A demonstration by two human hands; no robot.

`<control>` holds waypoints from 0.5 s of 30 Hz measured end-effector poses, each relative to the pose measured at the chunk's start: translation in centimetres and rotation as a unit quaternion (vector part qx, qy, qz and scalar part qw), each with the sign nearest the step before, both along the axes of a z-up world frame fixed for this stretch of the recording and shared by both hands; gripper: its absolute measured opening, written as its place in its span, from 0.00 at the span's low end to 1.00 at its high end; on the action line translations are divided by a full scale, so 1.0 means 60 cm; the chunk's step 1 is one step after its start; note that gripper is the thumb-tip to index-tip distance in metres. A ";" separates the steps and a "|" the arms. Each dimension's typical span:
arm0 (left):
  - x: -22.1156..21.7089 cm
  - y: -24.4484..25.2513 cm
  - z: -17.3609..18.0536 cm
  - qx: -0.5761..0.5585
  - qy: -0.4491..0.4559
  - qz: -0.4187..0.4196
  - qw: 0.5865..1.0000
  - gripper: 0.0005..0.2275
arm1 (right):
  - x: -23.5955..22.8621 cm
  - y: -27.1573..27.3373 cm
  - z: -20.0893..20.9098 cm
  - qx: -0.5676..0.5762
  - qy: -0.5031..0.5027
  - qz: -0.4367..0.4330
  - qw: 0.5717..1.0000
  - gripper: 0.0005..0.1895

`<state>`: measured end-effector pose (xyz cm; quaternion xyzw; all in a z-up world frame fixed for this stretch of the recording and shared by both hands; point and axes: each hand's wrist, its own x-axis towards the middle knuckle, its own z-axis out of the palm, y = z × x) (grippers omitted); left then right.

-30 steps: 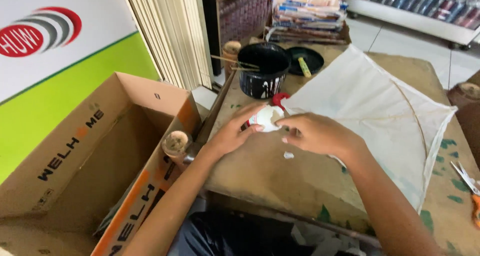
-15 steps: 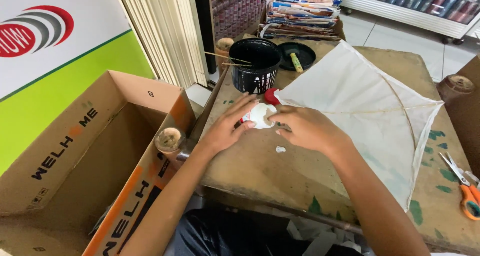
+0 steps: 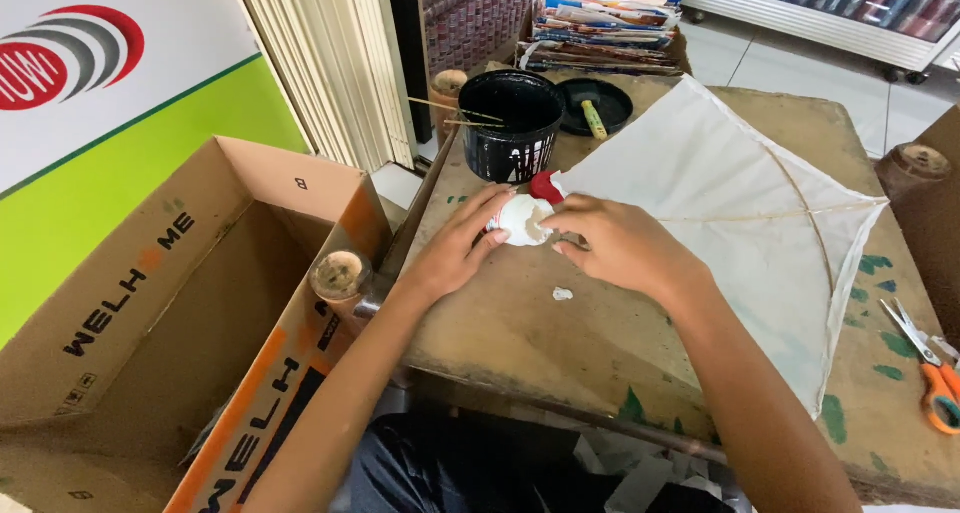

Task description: Assembling a kite by applying glue to the frame and folding the paper covering over it.

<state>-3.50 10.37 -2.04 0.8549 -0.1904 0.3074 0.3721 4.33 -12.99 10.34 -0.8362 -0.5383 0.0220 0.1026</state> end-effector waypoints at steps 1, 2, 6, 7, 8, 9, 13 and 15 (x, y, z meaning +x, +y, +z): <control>0.000 0.000 -0.001 -0.001 0.000 0.000 1.000 0.22 | -0.002 0.001 0.001 -0.001 0.000 0.000 1.000 0.16; 0.000 0.000 -0.002 -0.005 -0.002 -0.004 1.000 0.22 | -0.005 0.002 0.002 -0.002 -0.010 0.008 1.000 0.16; -0.012 -0.003 0.014 0.005 0.075 -0.013 0.997 0.23 | 0.024 0.003 -0.042 -0.010 0.022 0.023 0.999 0.19; -0.012 -0.004 0.016 0.004 0.076 -0.014 0.997 0.23 | 0.024 0.000 -0.041 -0.011 0.024 0.022 0.999 0.19; -0.013 -0.006 0.019 -0.010 0.087 -0.016 0.996 0.23 | 0.024 -0.003 -0.039 0.014 0.021 0.025 0.999 0.17; -0.015 -0.004 0.024 -0.024 0.097 -0.016 0.995 0.24 | 0.026 -0.003 -0.036 0.040 0.017 0.030 0.999 0.16; -0.014 -0.005 0.026 -0.028 0.105 0.001 0.994 0.26 | 0.023 0.000 -0.042 0.090 0.001 0.030 0.995 0.17; -0.017 -0.006 0.026 -0.010 0.107 0.009 0.994 0.25 | 0.027 0.003 -0.050 0.047 -0.012 0.026 0.998 0.20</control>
